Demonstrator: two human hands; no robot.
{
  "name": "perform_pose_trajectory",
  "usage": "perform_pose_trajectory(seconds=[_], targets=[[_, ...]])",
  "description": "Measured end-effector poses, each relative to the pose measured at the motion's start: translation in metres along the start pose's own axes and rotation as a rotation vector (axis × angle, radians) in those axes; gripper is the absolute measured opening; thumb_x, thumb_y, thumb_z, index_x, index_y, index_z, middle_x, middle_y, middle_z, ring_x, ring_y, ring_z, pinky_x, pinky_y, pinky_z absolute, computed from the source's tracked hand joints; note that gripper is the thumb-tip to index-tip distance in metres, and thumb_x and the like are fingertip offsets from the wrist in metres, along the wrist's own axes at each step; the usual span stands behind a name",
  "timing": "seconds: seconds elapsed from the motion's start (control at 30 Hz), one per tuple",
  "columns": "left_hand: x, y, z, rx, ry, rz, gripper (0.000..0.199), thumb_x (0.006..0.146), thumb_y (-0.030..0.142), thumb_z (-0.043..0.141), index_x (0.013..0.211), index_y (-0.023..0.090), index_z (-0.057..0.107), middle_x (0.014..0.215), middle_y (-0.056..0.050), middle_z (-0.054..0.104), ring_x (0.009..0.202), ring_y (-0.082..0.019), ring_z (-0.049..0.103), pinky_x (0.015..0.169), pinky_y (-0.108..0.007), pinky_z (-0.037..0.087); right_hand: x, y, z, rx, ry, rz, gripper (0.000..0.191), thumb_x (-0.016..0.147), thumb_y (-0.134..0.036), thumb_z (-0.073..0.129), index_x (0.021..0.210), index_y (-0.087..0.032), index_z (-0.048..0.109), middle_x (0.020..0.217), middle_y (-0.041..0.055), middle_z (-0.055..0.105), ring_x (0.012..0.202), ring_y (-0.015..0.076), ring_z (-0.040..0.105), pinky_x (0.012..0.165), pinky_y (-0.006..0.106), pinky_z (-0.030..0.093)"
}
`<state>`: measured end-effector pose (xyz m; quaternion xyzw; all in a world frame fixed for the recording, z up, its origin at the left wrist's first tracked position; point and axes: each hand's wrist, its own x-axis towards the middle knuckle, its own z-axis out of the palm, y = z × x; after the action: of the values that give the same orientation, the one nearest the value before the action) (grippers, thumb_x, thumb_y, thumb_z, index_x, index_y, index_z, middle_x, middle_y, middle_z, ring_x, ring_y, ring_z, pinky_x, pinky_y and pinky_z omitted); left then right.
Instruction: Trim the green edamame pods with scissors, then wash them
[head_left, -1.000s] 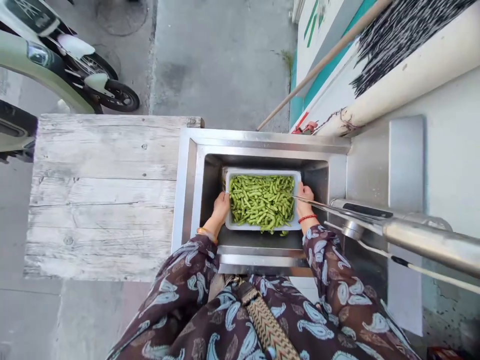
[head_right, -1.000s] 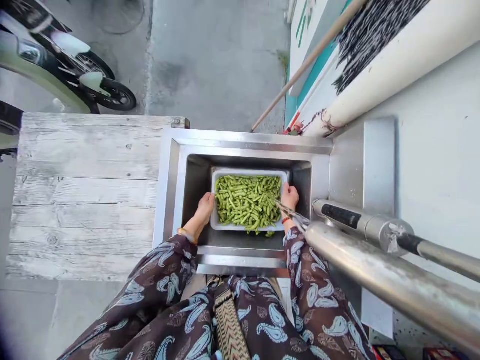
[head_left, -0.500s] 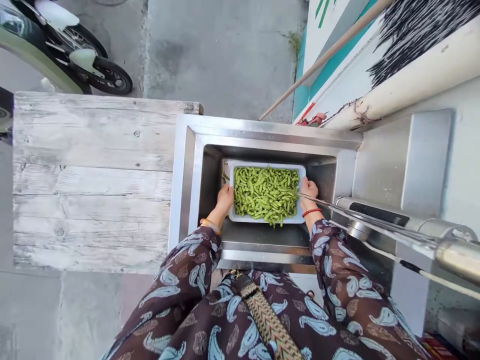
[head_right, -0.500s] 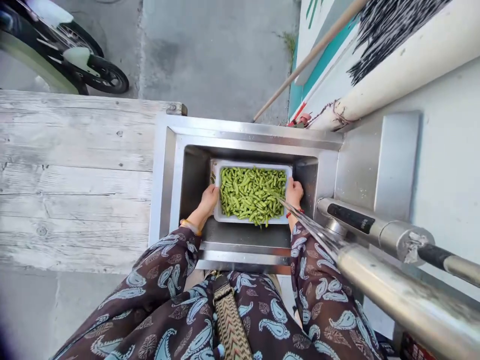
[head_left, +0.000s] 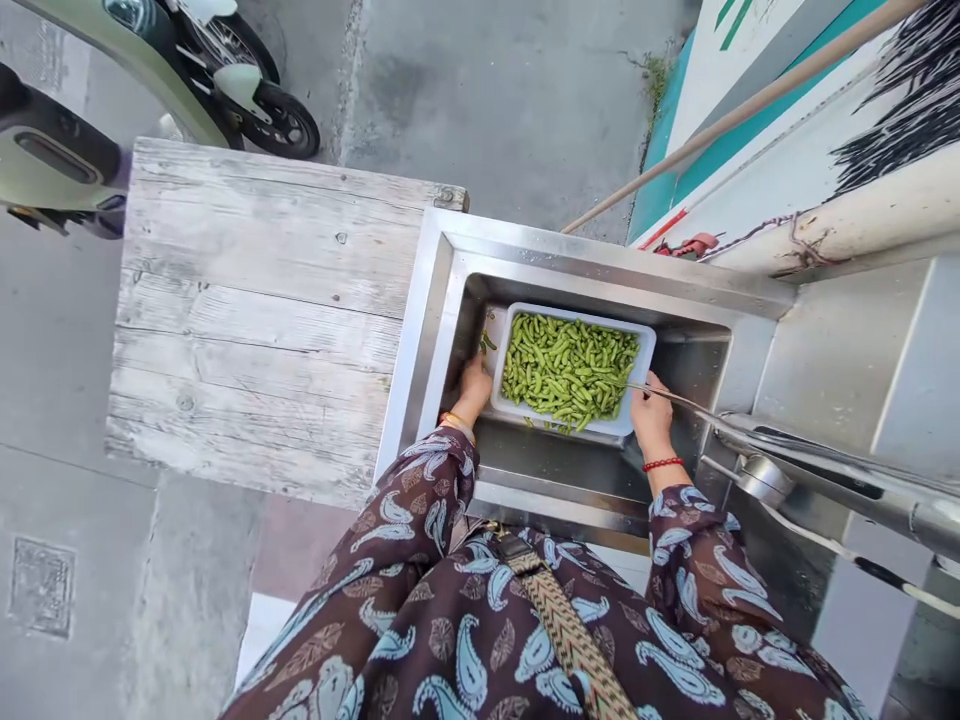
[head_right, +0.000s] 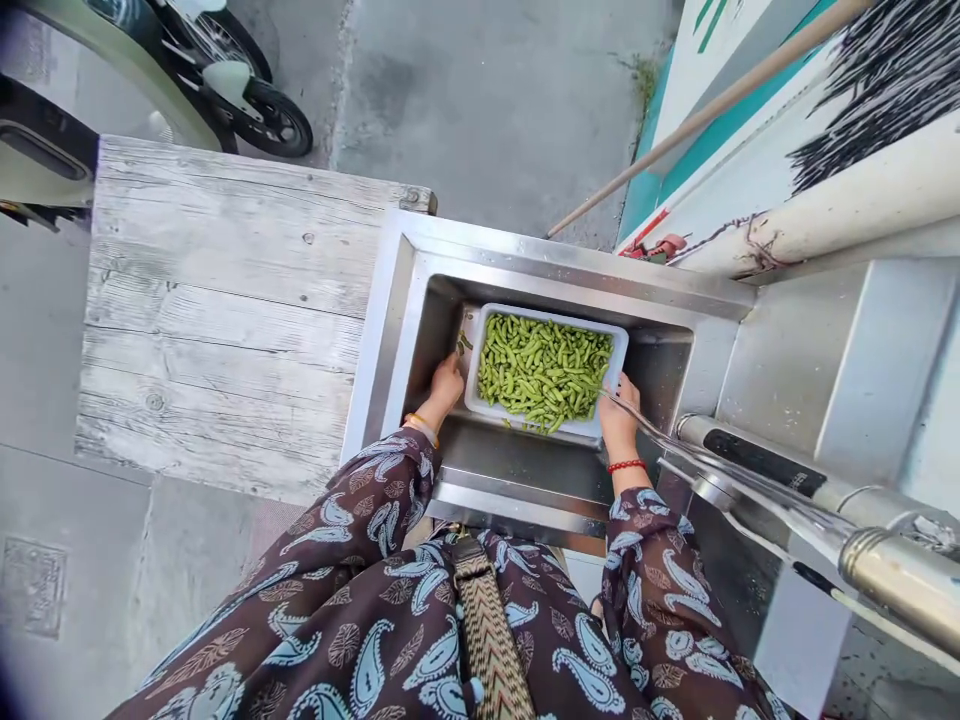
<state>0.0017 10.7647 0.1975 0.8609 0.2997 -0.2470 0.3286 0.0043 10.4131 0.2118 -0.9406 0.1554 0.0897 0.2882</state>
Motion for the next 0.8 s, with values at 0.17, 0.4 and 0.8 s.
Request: perform_pose_trajectory(seconds=[0.17, 0.4, 0.8], targets=[[0.009, 0.002, 0.0, 0.155, -0.1, -0.047, 0.063, 0.093, 0.02, 0.048, 0.155, 0.016, 0.036, 0.14, -0.024, 0.054, 0.123, -0.033, 0.06, 0.104, -0.044, 0.047, -0.04, 0.017, -0.023, -0.115, -0.148, -0.039, 0.049, 0.087, -0.032, 0.041, 0.123, -0.005, 0.06, 0.116, 0.0246, 0.065, 0.108, 0.0316, 0.063, 0.098, 0.051, 0.05], [0.05, 0.024, -0.003, 0.323, -0.22, -0.009, 0.052, 0.097, 0.026, 0.045, 0.148, 0.019, 0.047, 0.139, -0.024, 0.054, 0.114, -0.031, 0.065, 0.1, -0.043, 0.048, -0.05, 0.018, -0.038, -0.305, -0.415, -0.162, 0.042, 0.093, -0.025, 0.04, 0.128, -0.01, 0.059, 0.131, 0.0209, 0.059, 0.124, 0.0276, 0.056, 0.105, 0.043, 0.047], [0.052, 0.024, 0.008, 0.575, -0.175, 0.062, 0.048, 0.099, 0.017, 0.026, 0.138, 0.01, 0.052, 0.128, -0.026, 0.058, 0.11, -0.034, 0.063, 0.09, -0.046, 0.05, -0.057, -0.003, -0.002, -0.619, -1.012, -0.201, 0.054, 0.096, -0.033, 0.055, 0.144, -0.014, 0.046, 0.131, 0.0217, 0.063, 0.121, 0.0318, 0.061, 0.101, 0.041, 0.045]])
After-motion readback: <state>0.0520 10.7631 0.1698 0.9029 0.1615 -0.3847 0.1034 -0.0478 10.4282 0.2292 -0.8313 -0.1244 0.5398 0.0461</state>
